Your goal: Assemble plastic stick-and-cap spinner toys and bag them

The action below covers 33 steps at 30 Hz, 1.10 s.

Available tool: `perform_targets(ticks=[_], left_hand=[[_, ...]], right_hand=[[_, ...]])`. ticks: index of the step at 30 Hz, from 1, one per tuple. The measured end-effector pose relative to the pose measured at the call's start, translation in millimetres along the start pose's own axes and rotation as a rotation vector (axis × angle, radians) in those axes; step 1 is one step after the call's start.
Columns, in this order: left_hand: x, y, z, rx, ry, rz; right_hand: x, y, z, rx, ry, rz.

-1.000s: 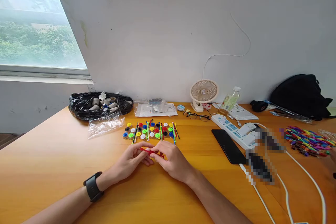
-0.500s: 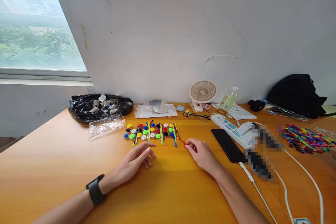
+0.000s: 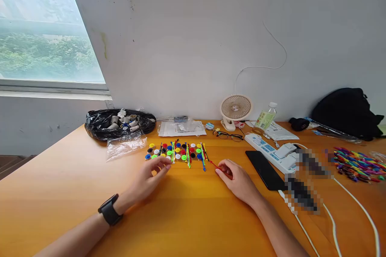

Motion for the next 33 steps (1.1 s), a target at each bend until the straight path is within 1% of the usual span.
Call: perform_targets(ticks=[3, 6, 8, 9, 11, 13, 17, 19, 22, 25, 28, 33], left_hand=[[27.7, -15.7, 1.3, -0.133, -0.185, 0.141], [52.6, -25.8, -4.8, -0.223, -0.353, 0.282], [62.4, -29.5, -11.8, -0.262, -0.437, 0.335], [64.4, -31.0, -15.7, -0.274, -0.47, 0.339], [63.3, -33.3, -22.8, -0.283, -0.51, 0.307], [58.8, -34.0, -25.0, -0.298, -0.526, 0.257], [51.5, -30.7, -18.0, -0.33, -0.598, 0.204], [48.1, -28.9, -17.7, -0.299, -0.674, 0.165], [44.3, -26.6, -22.5, -0.206, -0.788, 0.093], [42.4, -24.7, -25.0, -0.128, -0.85, 0.039], [41.2, -23.8, -23.4, -0.092, -0.873, 0.009], [38.7, -23.2, -21.0, -0.081, -0.899, -0.009]], right_hand=[[1.2, -1.5, 2.3, 0.004, 0.039, 0.01], [1.6, -2.2, 1.5, 0.014, 0.066, -0.021], [1.5, -1.7, 0.2, 0.017, 0.068, -0.047], [1.7, -1.3, -0.7, 0.019, 0.067, -0.054], [2.7, -0.5, -2.2, 0.022, 0.062, -0.055], [4.1, 0.0, -3.2, 0.025, 0.057, -0.044], [9.0, -0.6, -4.5, 0.039, 0.048, 0.0], [12.3, -1.5, -4.8, 0.044, 0.052, 0.026], [15.9, -2.5, -4.3, 0.043, 0.063, 0.046], [17.4, -3.2, -3.3, 0.048, 0.075, 0.054], [17.5, -3.7, -1.9, 0.06, 0.089, 0.051], [18.3, -4.2, 1.3, 0.074, 0.115, 0.051]])
Point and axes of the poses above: each hand's wrist, its own y-axis away from the middle knuckle, its own x-axis out of the back of the hand, z = x × y, the point moved 8 cm from there along -y, towards the middle knuckle, and after that the axes turned 11 degrees about z, right-handed, at the moved point
